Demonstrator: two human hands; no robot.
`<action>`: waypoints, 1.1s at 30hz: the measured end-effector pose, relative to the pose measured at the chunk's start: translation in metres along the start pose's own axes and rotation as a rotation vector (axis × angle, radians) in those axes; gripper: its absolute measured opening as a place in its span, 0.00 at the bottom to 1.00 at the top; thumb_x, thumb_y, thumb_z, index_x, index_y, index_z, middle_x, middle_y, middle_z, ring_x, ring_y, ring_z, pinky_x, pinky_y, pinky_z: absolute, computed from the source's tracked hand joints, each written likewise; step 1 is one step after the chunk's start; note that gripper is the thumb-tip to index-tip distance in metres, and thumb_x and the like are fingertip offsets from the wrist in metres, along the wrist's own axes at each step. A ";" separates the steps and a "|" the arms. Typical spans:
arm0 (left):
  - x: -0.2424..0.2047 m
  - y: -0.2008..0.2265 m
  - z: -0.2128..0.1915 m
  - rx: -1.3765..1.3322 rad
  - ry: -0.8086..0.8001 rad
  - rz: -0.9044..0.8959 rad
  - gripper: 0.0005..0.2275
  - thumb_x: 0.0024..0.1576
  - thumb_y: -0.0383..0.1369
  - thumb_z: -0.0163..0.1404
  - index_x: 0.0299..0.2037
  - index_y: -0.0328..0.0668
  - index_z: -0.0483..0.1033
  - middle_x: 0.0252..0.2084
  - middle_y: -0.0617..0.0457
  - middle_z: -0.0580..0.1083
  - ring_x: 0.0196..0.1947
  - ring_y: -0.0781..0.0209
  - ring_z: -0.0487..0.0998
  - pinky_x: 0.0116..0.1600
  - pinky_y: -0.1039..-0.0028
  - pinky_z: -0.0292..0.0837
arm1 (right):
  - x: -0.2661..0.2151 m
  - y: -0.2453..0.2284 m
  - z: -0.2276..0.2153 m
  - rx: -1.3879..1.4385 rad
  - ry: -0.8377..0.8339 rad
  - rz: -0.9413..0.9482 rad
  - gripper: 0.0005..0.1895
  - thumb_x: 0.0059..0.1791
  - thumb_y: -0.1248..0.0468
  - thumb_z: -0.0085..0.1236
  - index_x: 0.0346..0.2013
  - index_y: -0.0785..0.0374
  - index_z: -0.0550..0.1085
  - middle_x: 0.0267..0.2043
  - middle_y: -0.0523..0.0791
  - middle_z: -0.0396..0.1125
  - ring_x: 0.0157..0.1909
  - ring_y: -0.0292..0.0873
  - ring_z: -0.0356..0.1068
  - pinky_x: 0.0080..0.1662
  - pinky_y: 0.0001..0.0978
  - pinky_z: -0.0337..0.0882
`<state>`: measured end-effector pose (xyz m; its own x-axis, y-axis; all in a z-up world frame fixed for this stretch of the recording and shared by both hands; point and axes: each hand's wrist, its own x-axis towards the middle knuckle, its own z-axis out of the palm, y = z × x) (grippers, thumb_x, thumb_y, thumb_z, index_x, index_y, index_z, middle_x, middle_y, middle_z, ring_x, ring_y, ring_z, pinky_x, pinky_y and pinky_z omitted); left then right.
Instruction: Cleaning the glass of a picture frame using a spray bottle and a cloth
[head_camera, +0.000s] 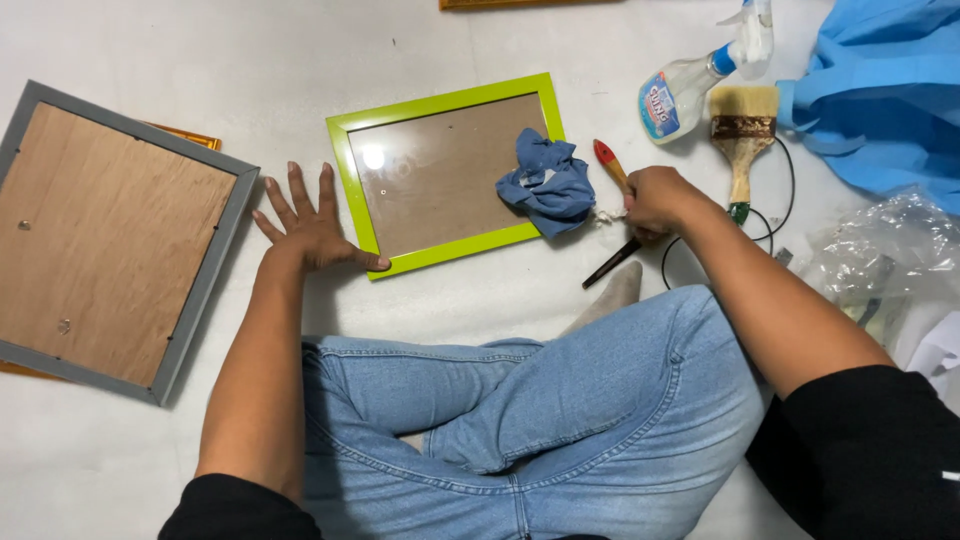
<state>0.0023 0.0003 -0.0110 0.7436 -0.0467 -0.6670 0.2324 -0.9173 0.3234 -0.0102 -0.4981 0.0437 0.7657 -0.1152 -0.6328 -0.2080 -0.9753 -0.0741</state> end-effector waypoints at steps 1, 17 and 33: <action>0.000 0.002 0.000 0.000 0.003 0.004 0.75 0.25 0.64 0.70 0.78 0.65 0.23 0.78 0.49 0.16 0.72 0.40 0.07 0.68 0.37 0.05 | 0.002 0.003 0.004 0.000 0.004 0.002 0.12 0.43 0.63 0.58 0.37 0.63 0.82 0.37 0.59 0.76 0.48 0.64 0.76 0.45 0.49 0.76; -0.001 0.000 0.000 0.004 0.006 0.000 0.74 0.26 0.65 0.70 0.78 0.64 0.23 0.78 0.48 0.17 0.72 0.38 0.07 0.68 0.37 0.06 | 0.028 -0.017 0.039 -0.101 -0.072 -0.090 0.14 0.38 0.59 0.64 0.36 0.60 0.81 0.36 0.55 0.76 0.50 0.61 0.76 0.50 0.54 0.75; 0.002 0.001 0.001 0.002 -0.002 -0.013 0.74 0.27 0.62 0.72 0.78 0.63 0.23 0.78 0.47 0.17 0.73 0.38 0.08 0.68 0.36 0.05 | -0.049 0.058 -0.071 0.821 0.216 -0.014 0.10 0.46 0.78 0.55 0.41 0.83 0.73 0.30 0.64 0.72 0.28 0.51 0.76 0.35 0.38 0.78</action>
<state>0.0028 -0.0008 -0.0126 0.7396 -0.0357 -0.6721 0.2407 -0.9185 0.3136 -0.0170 -0.5628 0.1255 0.8534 -0.2194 -0.4728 -0.5098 -0.5405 -0.6693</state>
